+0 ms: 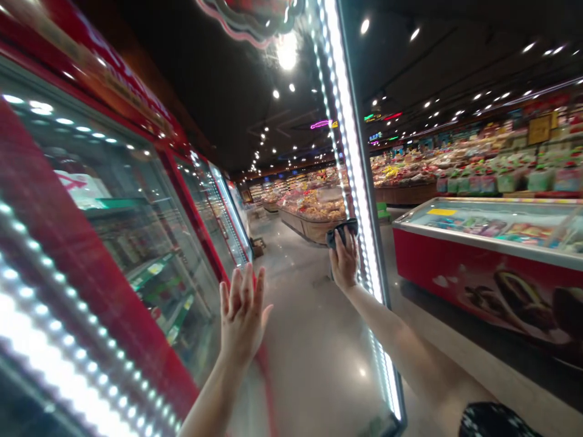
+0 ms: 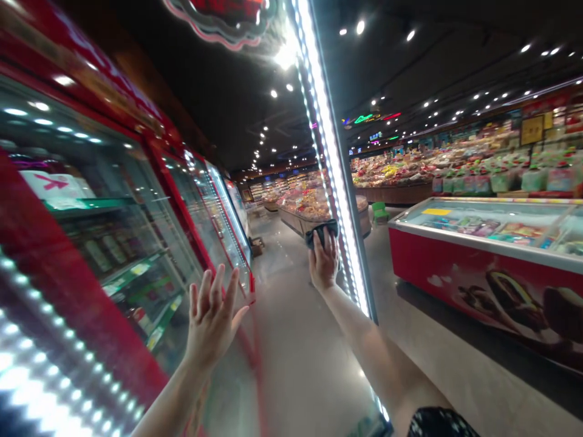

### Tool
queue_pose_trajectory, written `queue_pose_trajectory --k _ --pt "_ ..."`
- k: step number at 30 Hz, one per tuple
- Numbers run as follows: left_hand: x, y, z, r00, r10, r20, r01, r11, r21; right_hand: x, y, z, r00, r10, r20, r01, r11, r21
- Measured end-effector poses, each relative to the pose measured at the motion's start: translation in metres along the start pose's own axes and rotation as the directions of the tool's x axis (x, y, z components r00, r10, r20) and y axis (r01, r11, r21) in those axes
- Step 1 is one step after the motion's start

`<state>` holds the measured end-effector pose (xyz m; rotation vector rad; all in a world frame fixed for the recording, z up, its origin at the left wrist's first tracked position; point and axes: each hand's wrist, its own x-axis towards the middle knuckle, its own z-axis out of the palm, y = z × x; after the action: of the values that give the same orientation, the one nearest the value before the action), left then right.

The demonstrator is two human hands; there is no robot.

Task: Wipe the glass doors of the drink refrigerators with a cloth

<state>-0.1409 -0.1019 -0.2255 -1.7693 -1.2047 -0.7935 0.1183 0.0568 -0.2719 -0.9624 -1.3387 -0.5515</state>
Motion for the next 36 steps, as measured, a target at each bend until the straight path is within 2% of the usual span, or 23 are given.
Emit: queue_pose_trajectory --k 2,4,6,7,8,9,11,12,14,16,18,20,22,24,25,26,28,29,31,32,34,36 --pt "-0.005 -0.003 -0.001 1.000 -0.002 0.007 0.002 1.000 0.015 -0.015 -0.038 0.010 0.994 -0.082 0.078 0.081 0.997 0.013" --pt "-0.011 -0.006 -0.002 1.000 -0.006 0.017 0.005 0.999 0.034 -0.051 -0.060 0.006 0.947 -0.263 0.185 0.255 0.965 0.068" --pt "-0.019 -0.011 -0.005 1.000 -0.009 0.030 0.007 0.999 0.052 -0.090 -0.058 -0.006 0.873 -0.419 0.249 0.399 0.908 0.129" --pt "-0.023 -0.015 -0.008 0.999 -0.008 0.037 0.006 0.998 0.060 -0.104 -0.049 -0.012 0.852 -0.452 0.263 0.428 0.892 0.145" --pt "-0.028 -0.019 -0.011 0.999 -0.008 0.041 0.005 0.998 0.066 -0.112 -0.036 -0.017 0.863 -0.434 0.258 0.411 0.901 0.141" --pt "-0.034 -0.023 -0.014 0.999 -0.008 0.042 0.006 0.997 0.071 -0.113 -0.023 -0.020 0.901 -0.365 0.236 0.346 0.931 0.120" --pt "-0.043 -0.031 -0.020 0.999 -0.018 0.039 0.015 0.997 0.077 -0.098 -0.005 -0.017 0.976 -0.152 0.155 0.144 0.988 0.060" --pt "-0.047 -0.034 -0.022 0.999 -0.026 0.039 0.022 0.997 0.079 -0.086 -0.004 -0.011 0.993 -0.049 0.110 0.045 0.998 0.037" --pt "-0.051 -0.037 -0.024 0.998 -0.038 0.048 0.034 0.996 0.081 -0.062 -0.021 0.003 0.996 0.064 0.057 -0.065 0.998 0.015" --pt "-0.054 -0.037 -0.024 0.997 -0.047 0.061 0.042 0.996 0.082 -0.052 -0.058 0.015 0.996 0.050 0.071 -0.052 0.998 0.019" --pt "-0.055 -0.037 -0.022 0.997 -0.052 0.063 0.047 0.996 0.077 -0.062 -0.097 0.019 0.985 -0.064 0.161 0.056 0.997 0.050" --pt "-0.058 -0.037 -0.022 0.997 -0.054 0.063 0.050 0.997 0.066 -0.088 -0.120 0.014 0.930 -0.257 0.264 0.234 0.965 0.115" --pt "-0.065 -0.041 -0.023 0.996 -0.054 0.071 0.049 0.997 0.059 -0.117 -0.119 0.004 0.852 -0.423 0.309 0.388 0.906 0.170" --pt "-0.075 -0.046 -0.028 0.995 -0.051 0.086 0.045 0.997 0.066 -0.134 -0.099 -0.005 0.817 -0.493 0.299 0.459 0.870 0.181" --pt "-0.080 -0.049 -0.031 0.995 -0.050 0.090 0.044 0.996 0.074 -0.136 -0.086 -0.008 0.828 -0.482 0.288 0.450 0.876 0.171" --pt "-0.086 -0.053 -0.034 0.995 -0.052 0.091 0.044 0.996 0.082 -0.134 -0.075 -0.009 0.865 -0.425 0.269 0.398 0.905 0.150" --pt "-0.097 -0.061 -0.041 0.994 -0.064 0.090 0.056 0.994 0.094 -0.117 -0.066 -0.004 0.955 -0.214 0.203 0.198 0.975 0.097" --pt "-0.101 -0.065 -0.044 0.993 -0.073 0.092 0.064 0.993 0.095 -0.105 -0.070 0.001 0.982 -0.096 0.161 0.085 0.994 0.073" --pt "-0.107 -0.071 -0.049 0.991 -0.083 0.106 0.074 0.993 0.088 -0.083 -0.095 0.012 0.993 0.062 0.097 -0.068 0.996 0.054" --pt "-0.108 -0.073 -0.051 0.990 -0.086 0.111 0.077 0.994 0.081 -0.076 -0.113 0.017 0.992 0.075 0.100 -0.082 0.995 0.061" --pt "-0.108 -0.070 -0.052 0.991 -0.101 0.085 0.096 0.994 0.060 -0.071 -0.153 0.022 0.984 0.031 0.174 -0.048 0.994 0.098" --pt "-0.105 -0.060 -0.050 0.991 -0.135 0.005 0.135 0.991 0.003 -0.077 -0.185 0.019 0.956 -0.029 0.292 -0.024 0.984 0.175"
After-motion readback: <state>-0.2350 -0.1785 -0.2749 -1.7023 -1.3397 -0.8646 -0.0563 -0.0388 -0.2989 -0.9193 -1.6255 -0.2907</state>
